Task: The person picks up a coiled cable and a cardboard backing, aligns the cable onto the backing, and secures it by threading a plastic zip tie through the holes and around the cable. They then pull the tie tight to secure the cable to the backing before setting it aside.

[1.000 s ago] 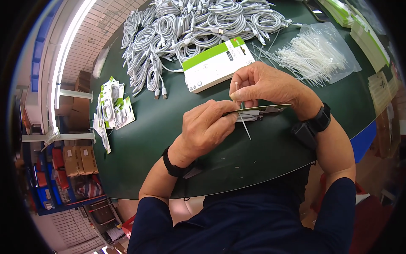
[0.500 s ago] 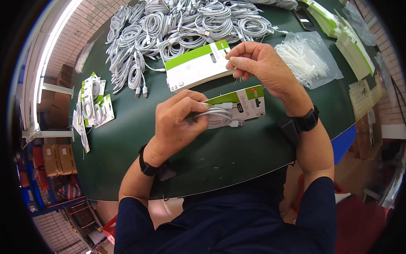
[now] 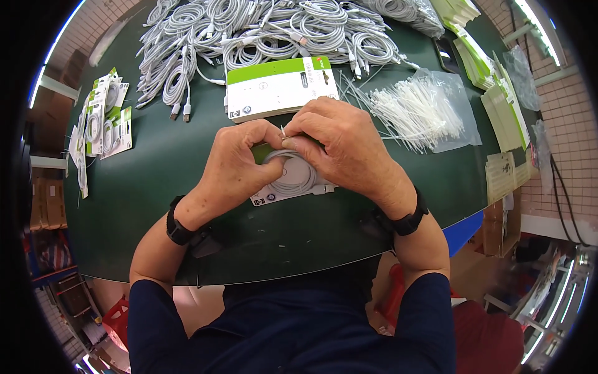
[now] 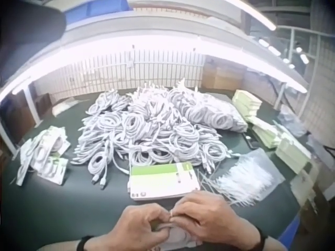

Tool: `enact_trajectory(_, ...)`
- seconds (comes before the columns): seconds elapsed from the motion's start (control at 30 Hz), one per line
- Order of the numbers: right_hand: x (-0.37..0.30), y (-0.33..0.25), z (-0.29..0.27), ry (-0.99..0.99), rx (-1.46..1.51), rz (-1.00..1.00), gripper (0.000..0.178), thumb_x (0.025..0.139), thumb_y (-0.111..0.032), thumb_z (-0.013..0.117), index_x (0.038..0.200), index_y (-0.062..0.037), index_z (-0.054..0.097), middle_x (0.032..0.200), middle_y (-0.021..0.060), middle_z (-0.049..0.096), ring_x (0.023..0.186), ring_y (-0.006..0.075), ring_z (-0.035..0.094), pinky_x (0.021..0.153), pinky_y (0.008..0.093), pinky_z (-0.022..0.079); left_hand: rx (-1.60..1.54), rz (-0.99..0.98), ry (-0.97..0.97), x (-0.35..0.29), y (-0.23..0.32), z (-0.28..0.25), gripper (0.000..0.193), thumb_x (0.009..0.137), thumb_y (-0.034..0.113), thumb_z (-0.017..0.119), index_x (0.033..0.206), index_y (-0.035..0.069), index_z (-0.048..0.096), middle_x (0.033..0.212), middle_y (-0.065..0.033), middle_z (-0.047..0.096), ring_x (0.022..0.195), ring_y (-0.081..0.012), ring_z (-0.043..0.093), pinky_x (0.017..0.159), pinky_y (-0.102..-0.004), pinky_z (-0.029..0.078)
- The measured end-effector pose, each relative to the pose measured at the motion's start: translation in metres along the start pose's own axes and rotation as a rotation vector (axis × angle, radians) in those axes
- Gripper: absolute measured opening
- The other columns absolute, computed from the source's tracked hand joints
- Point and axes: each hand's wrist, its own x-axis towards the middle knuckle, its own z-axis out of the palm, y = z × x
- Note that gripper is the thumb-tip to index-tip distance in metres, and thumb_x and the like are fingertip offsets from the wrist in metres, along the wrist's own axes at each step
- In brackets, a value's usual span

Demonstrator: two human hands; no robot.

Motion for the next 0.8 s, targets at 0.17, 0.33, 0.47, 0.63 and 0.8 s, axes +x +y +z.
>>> enact_trajectory(0.17, 0.000, 0.001, 0.009, 0.019, 0.023, 0.054, 0.012, 0.082, -0.001, 0.075, 0.089, -0.0009, 0.065, 0.089, 0.0100, 0.068, 0.080, 0.0264, 0.067, 0.070, 0.0343, 0.053, -0.089, -0.101, -0.047, 0.002, -0.003, 0.003, 0.016, 0.073, -0.005, 0.069, 0.088, -0.003, 0.067, 0.089, -0.0053, 0.073, 0.083, -0.0091, 0.066, 0.079, -0.0269, 0.054)
enact_trajectory(0.33, -0.001, 0.000, 0.014, 0.052, -0.003, 0.042, 0.011, 0.084, 0.000, 0.073, 0.086, -0.0009, 0.062, 0.087, 0.0101, 0.066, 0.077, 0.0271, 0.066, 0.068, 0.0358, 0.052, -0.188, -0.145, -0.050, 0.003, -0.010, 0.009, 0.014, 0.076, -0.004, 0.068, 0.090, -0.003, 0.067, 0.092, -0.0042, 0.072, 0.087, -0.0077, 0.065, 0.084, -0.0264, 0.054)
enact_trajectory(0.47, -0.003, 0.002, 0.017, 0.061, -0.039, 0.039, 0.011, 0.086, 0.000, 0.070, 0.088, -0.0019, 0.060, 0.087, 0.0106, 0.066, 0.077, 0.0279, 0.066, 0.068, 0.0361, 0.052, -0.255, -0.181, -0.068, 0.003, -0.013, 0.009, 0.014, 0.076, -0.004, 0.068, 0.090, -0.002, 0.067, 0.093, -0.0038, 0.072, 0.089, -0.0082, 0.065, 0.086, -0.0265, 0.054)
enact_trajectory(0.63, -0.004, 0.003, 0.021, 0.094, -0.056, 0.062, 0.009, 0.091, -0.002, 0.068, 0.092, -0.0026, 0.059, 0.085, 0.0114, 0.067, 0.074, 0.0292, 0.067, 0.066, 0.0365, 0.053, -0.338, -0.168, -0.067, 0.002, -0.018, 0.013, 0.013, 0.074, 0.000, 0.067, 0.086, -0.003, 0.065, 0.080, -0.0051, 0.068, 0.076, -0.0089, 0.059, 0.072, -0.0271, 0.051)
enact_trajectory(0.8, -0.005, 0.005, 0.022, 0.094, -0.058, 0.091, 0.009, 0.094, -0.002, 0.065, 0.095, -0.0023, 0.056, 0.083, 0.0124, 0.068, 0.071, 0.0297, 0.069, 0.061, 0.0357, 0.054, -0.390, -0.158, -0.083, 0.001, -0.017, 0.015, 0.013, 0.072, 0.002, 0.066, 0.083, -0.004, 0.064, 0.076, -0.0067, 0.068, 0.070, -0.0102, 0.058, 0.067, -0.0281, 0.049)
